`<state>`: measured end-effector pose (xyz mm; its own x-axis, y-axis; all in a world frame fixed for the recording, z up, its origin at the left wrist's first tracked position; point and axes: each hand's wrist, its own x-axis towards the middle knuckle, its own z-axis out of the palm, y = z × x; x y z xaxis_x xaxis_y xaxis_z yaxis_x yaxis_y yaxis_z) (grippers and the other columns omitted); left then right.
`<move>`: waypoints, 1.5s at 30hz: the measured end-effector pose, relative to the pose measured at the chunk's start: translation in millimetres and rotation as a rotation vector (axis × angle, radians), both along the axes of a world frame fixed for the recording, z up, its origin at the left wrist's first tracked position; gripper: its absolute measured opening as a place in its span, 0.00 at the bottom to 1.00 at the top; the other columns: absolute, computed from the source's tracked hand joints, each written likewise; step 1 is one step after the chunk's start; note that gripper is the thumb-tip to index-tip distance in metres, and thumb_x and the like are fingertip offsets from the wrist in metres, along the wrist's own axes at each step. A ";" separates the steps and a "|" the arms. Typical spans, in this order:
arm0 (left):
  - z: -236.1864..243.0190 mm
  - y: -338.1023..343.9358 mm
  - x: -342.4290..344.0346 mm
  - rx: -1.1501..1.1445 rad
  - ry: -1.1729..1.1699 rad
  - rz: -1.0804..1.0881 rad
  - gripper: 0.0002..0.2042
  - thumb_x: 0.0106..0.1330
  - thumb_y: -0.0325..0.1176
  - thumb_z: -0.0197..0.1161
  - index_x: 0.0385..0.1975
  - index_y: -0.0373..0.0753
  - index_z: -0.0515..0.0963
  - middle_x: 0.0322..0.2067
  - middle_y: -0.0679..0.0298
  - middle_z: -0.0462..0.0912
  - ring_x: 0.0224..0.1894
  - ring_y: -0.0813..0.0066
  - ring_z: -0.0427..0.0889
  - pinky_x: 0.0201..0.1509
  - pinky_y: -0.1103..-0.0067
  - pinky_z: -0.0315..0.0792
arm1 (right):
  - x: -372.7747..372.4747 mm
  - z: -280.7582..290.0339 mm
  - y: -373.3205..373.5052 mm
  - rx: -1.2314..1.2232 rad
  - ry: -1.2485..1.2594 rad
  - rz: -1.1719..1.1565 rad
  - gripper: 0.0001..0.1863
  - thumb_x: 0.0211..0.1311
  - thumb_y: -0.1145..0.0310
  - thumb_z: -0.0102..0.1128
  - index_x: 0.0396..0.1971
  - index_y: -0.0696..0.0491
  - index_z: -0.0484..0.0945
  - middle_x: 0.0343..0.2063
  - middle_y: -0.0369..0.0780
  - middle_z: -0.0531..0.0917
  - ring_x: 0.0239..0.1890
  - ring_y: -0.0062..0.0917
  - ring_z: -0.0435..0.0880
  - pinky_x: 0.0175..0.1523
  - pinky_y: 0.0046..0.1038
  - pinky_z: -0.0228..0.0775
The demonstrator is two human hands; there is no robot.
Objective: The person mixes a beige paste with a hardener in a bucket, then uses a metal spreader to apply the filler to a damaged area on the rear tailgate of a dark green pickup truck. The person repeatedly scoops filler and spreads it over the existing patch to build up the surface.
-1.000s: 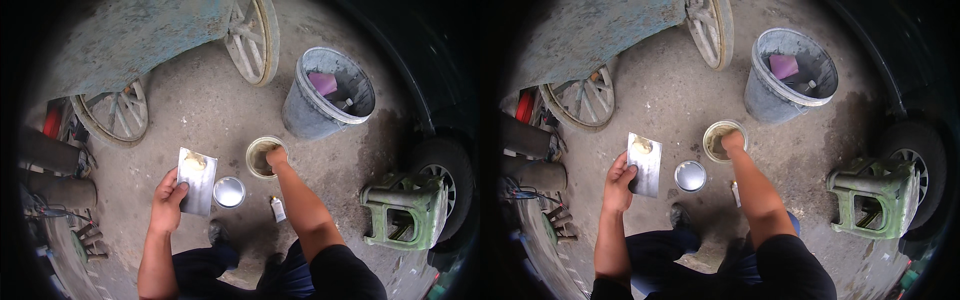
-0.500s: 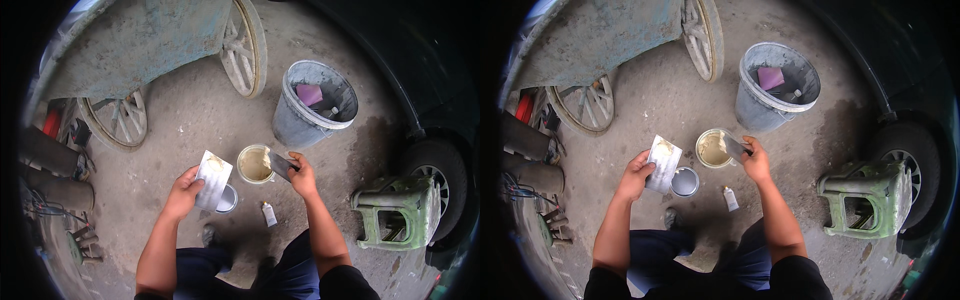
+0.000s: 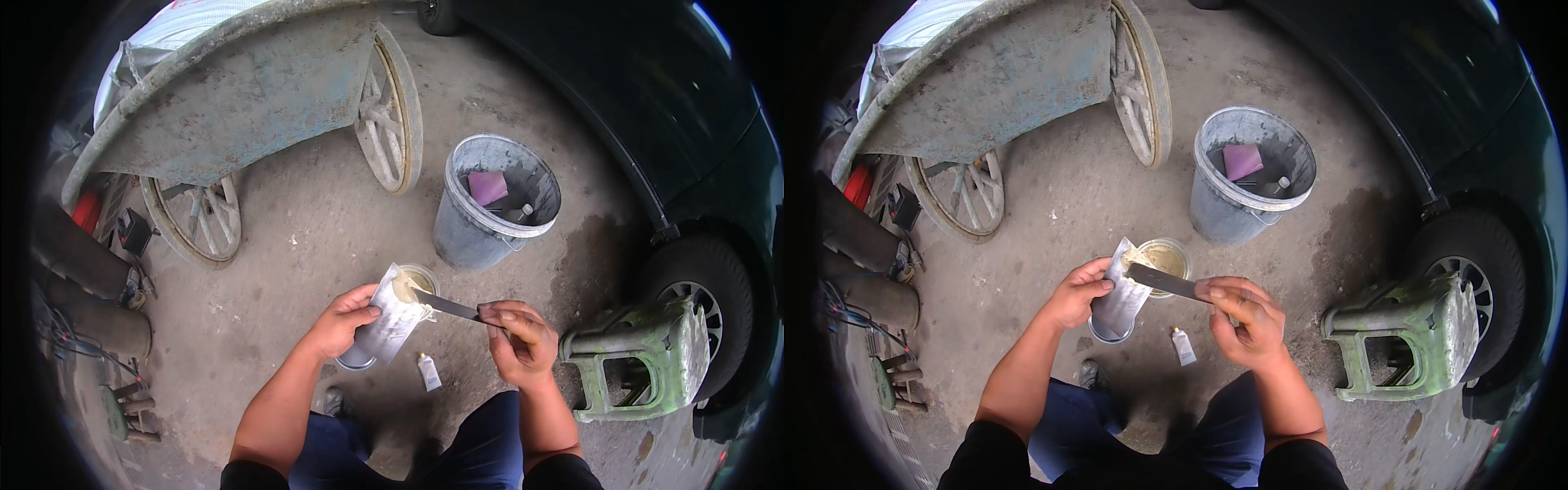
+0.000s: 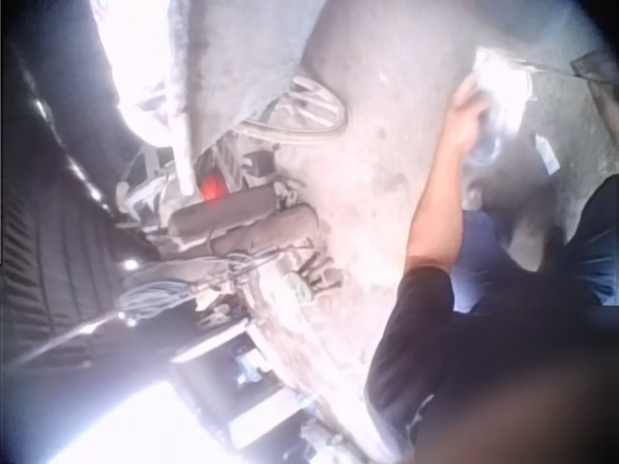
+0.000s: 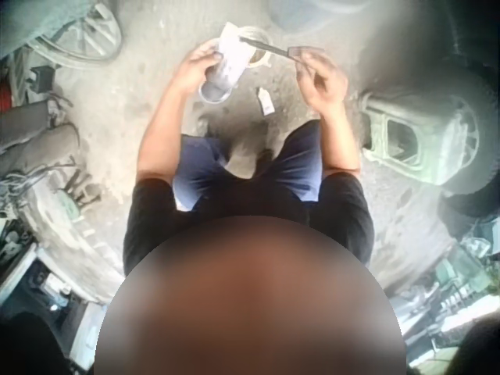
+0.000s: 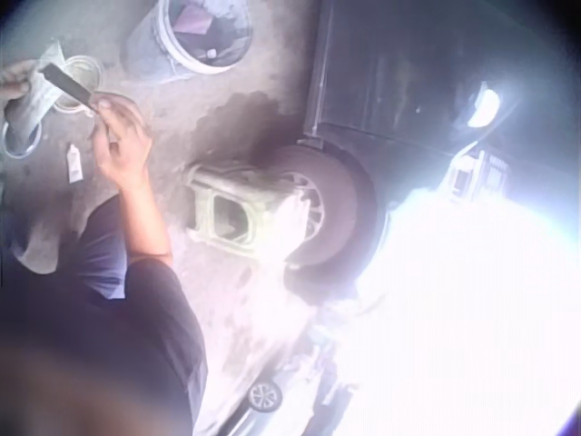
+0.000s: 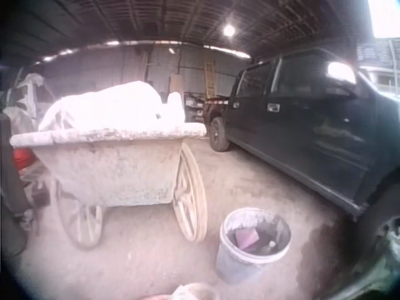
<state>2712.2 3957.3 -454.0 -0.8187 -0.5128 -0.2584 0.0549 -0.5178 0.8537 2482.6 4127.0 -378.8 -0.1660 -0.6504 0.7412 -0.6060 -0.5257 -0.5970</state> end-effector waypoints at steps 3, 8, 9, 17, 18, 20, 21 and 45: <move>3.8 1.3 0.5 0.049 0.095 -0.054 0.22 0.66 0.19 0.52 0.61 0.34 0.67 0.51 0.62 0.79 0.51 0.76 0.77 0.56 0.79 0.69 | 9.8 7.6 3.4 -0.079 0.039 0.048 0.23 0.46 0.90 0.57 0.44 0.55 0.76 0.36 0.44 0.85 0.40 0.40 0.86 0.47 0.39 0.81; 18.5 6.1 5.1 0.047 0.187 -0.118 0.22 0.66 0.18 0.53 0.61 0.33 0.67 0.50 0.61 0.79 0.50 0.75 0.78 0.54 0.78 0.71 | 17.5 3.2 4.4 -0.104 0.160 0.147 0.27 0.46 0.92 0.53 0.48 0.54 0.72 0.40 0.46 0.83 0.42 0.44 0.85 0.49 0.44 0.79; 19.8 6.9 7.0 0.032 0.180 -0.131 0.22 0.66 0.18 0.53 0.61 0.32 0.67 0.50 0.60 0.79 0.50 0.75 0.78 0.54 0.78 0.71 | 19.3 0.4 3.6 -0.101 0.192 0.164 0.30 0.46 0.93 0.50 0.51 0.53 0.70 0.41 0.47 0.82 0.42 0.45 0.85 0.49 0.45 0.79; 39.5 13.5 15.3 -0.162 0.133 -0.136 0.22 0.68 0.21 0.54 0.63 0.32 0.65 0.51 0.63 0.79 0.51 0.81 0.75 0.56 0.82 0.68 | 27.5 -8.4 1.4 -0.016 0.193 0.175 0.25 0.48 0.88 0.62 0.48 0.53 0.76 0.49 0.42 0.82 0.47 0.35 0.79 0.54 0.38 0.76; 41.3 14.3 15.9 -0.181 0.126 -0.130 0.22 0.69 0.21 0.54 0.63 0.31 0.65 0.51 0.63 0.79 0.51 0.81 0.75 0.56 0.82 0.68 | 27.6 -9.9 0.6 0.003 0.190 0.172 0.26 0.48 0.88 0.62 0.49 0.52 0.76 0.50 0.41 0.82 0.47 0.35 0.79 0.55 0.38 0.75; 36.5 13.1 16.8 -0.228 0.082 -0.115 0.22 0.69 0.21 0.53 0.63 0.31 0.65 0.51 0.63 0.79 0.50 0.82 0.75 0.55 0.82 0.68 | 26.6 -9.8 -0.5 0.039 0.205 0.168 0.27 0.49 0.88 0.62 0.51 0.51 0.75 0.51 0.39 0.81 0.48 0.34 0.79 0.56 0.37 0.74; 34.6 12.9 16.7 -0.250 0.060 -0.110 0.22 0.69 0.21 0.53 0.63 0.31 0.65 0.51 0.63 0.79 0.50 0.82 0.75 0.55 0.82 0.68 | 24.7 -9.1 -1.8 0.057 0.222 0.165 0.28 0.50 0.88 0.61 0.52 0.51 0.75 0.51 0.39 0.81 0.48 0.34 0.79 0.56 0.37 0.74; 29.2 24.2 5.5 -0.204 0.261 0.181 0.22 0.69 0.22 0.53 0.63 0.30 0.63 0.52 0.61 0.77 0.53 0.76 0.75 0.59 0.77 0.67 | -11.6 -29.3 -3.2 0.185 0.325 -0.037 0.36 0.42 0.91 0.52 0.58 0.55 0.70 0.53 0.42 0.80 0.48 0.36 0.79 0.54 0.32 0.72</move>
